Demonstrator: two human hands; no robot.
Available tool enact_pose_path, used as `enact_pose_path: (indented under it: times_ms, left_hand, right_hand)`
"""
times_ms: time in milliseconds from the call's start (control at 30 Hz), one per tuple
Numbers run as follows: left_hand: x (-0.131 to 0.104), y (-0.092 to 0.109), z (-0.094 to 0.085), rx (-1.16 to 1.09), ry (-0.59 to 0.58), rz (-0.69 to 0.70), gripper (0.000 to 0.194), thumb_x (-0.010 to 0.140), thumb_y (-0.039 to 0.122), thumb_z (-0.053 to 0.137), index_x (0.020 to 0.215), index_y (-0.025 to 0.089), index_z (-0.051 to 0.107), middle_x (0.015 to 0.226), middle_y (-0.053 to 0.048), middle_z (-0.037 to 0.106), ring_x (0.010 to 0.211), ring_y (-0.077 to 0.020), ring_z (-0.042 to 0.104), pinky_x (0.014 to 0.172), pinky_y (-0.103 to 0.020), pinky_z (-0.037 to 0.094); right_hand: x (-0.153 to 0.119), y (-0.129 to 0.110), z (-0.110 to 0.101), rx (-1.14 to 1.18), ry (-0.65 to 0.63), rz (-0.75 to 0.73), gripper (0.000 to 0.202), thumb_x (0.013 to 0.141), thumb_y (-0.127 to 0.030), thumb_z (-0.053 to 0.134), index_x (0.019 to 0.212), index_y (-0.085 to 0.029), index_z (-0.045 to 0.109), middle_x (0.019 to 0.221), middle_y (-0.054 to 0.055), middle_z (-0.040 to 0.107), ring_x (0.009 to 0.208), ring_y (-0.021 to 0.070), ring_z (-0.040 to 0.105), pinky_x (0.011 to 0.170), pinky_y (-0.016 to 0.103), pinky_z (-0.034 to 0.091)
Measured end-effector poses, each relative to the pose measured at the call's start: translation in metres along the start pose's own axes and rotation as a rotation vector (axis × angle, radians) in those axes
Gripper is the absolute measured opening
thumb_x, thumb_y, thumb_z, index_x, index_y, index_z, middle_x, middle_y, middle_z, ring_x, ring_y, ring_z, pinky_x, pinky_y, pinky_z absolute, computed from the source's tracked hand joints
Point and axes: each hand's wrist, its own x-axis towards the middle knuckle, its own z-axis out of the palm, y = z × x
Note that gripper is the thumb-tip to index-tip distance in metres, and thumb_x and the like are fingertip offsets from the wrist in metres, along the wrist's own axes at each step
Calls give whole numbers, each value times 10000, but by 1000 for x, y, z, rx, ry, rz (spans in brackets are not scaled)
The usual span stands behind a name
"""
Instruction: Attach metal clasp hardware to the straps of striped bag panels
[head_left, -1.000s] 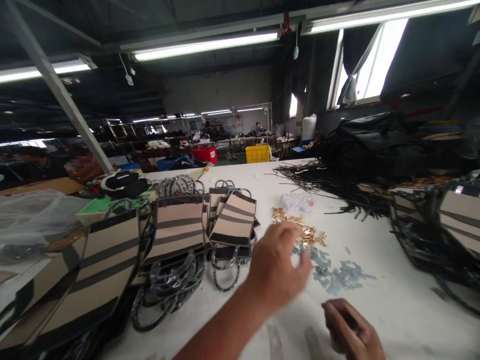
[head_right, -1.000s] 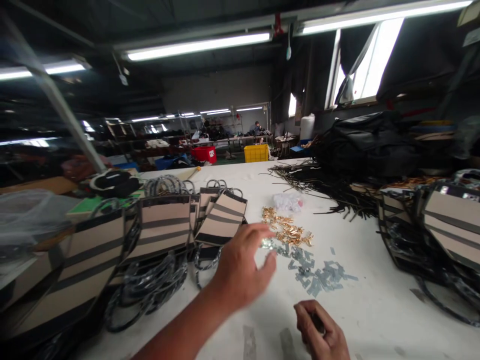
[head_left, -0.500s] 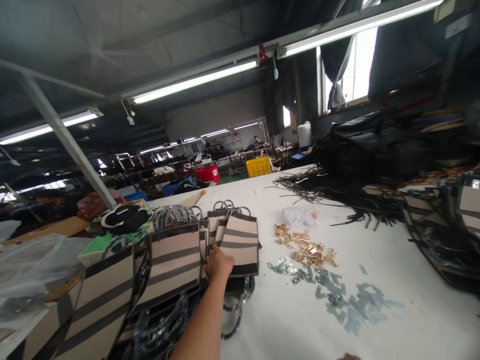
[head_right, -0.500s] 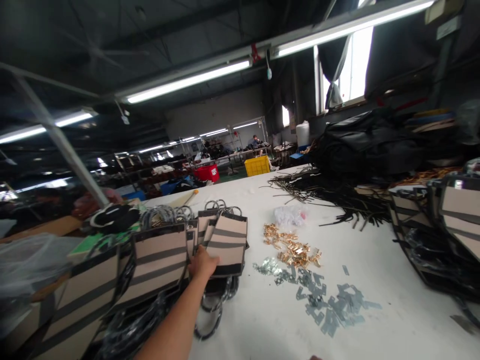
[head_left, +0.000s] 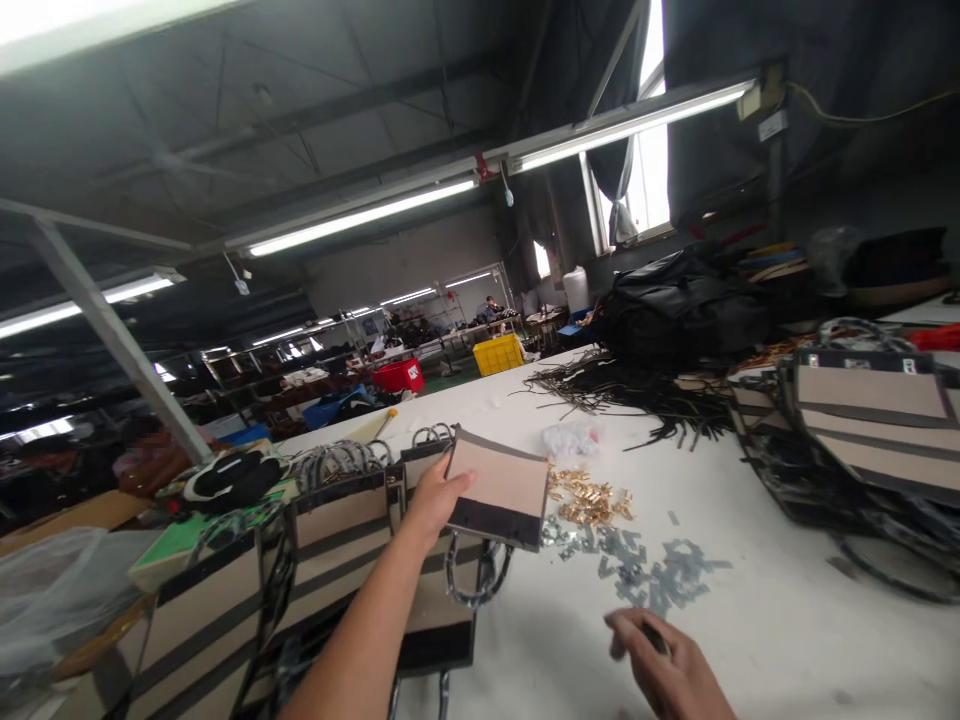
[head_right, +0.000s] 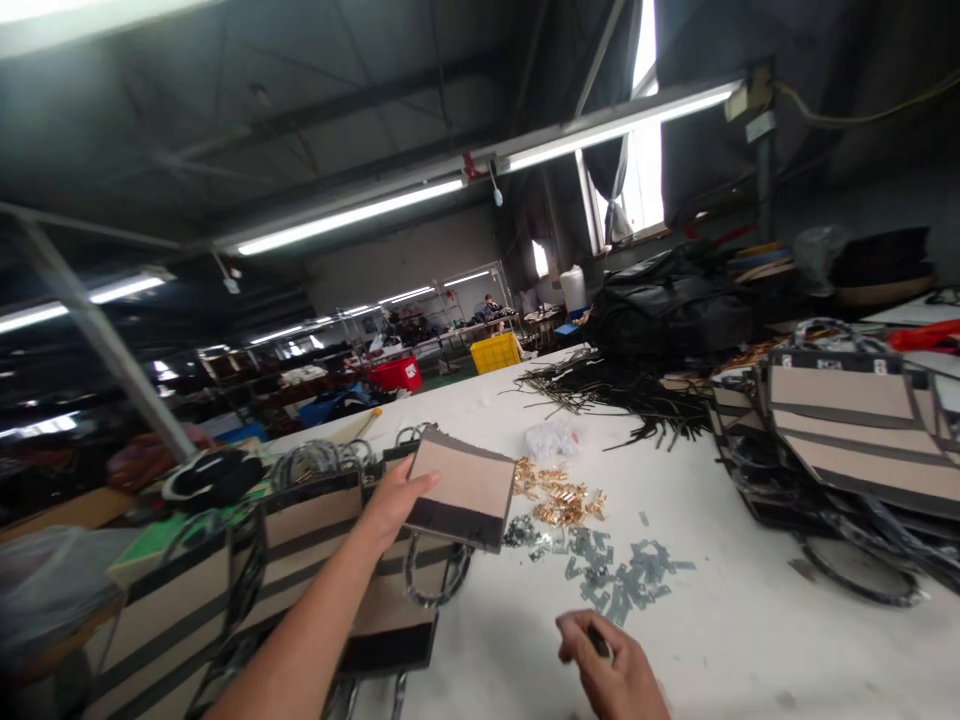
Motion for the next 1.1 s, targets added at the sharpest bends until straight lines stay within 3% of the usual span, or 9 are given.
enact_pose_path:
  times_ms: [100,167,200,333,500,633,800,967,1100]
  left_hand:
    - [-54,41,-9,-135,-181,36,664,797,370,844,1385,132,646,1174,-119,794,1058,-301,749,1000,-418,572]
    - [-99,55,-20,-210,-290,-19,645,841,355,834,1423,171,625,1195,-115,788,1071,-299,749,991,-413,573]
    - [-123,57,-26,-239,-355,-68,634,851,350,830,1427,182,626,1191,-118,788,1067,-304,751,973,-414,579]
    - [-211,39,-52,-257,-618,-328,672,794,413,887,1383,165,678,1133,-140,794,1052,-344,752,911,-423,584]
    - [-279,-9,-61,-284,-527,-533,689,746,573,879,1278,156,746,1088,-125,804,1054,-358,743,965,-460,562]
    - [-292,-36,-43,-336,-544,-548,563,836,591,788,1159,130,787,1052,-153,807,1036,-355,753,996,-470,544]
    - [-274,-45,-4,-464,-607,-661,563,815,581,780,1123,110,783,1011,-162,810,986,-354,771,919,-438,580]
    - [-261,-41,37,-675,-670,-747,500,879,513,706,1130,88,782,970,-163,809,973,-327,780,926,-406,579]
    - [-257,-40,58,-671,-620,-581,519,941,345,725,1431,198,641,1112,-125,800,993,-278,773,929,-381,562]
  right_hand:
    - [9,-17,-9,335,-87,126,686,848,-800,613,1090,-174,753,724,44,692,450,91,337,445,243,305]
    - [10,-28,-18,593,-144,209,714,852,-828,583,1086,-172,743,812,70,725,434,70,316,414,220,259]
    - [8,-33,-22,680,-156,258,691,849,-832,583,1000,-175,737,745,53,699,419,66,312,403,209,251]
    - [-19,-40,-29,684,-123,443,642,832,-791,646,618,-198,524,435,-37,426,356,78,353,383,198,318]
    - [-78,-14,-17,524,-79,354,515,733,-565,847,623,-200,501,454,-62,407,388,77,381,386,194,347]
    - [-132,13,-9,447,-173,324,494,717,-588,872,798,-165,629,514,-64,462,431,55,352,420,177,313]
    - [-181,14,-20,278,-298,297,569,732,-672,833,962,-166,712,605,-18,577,469,80,409,457,205,360]
    - [-192,1,-49,99,-216,246,614,745,-717,791,1038,-178,765,772,39,712,604,173,601,568,262,494]
    - [-184,-1,-79,-55,-55,170,671,759,-679,800,1260,-237,735,1117,85,783,1046,326,718,904,368,585]
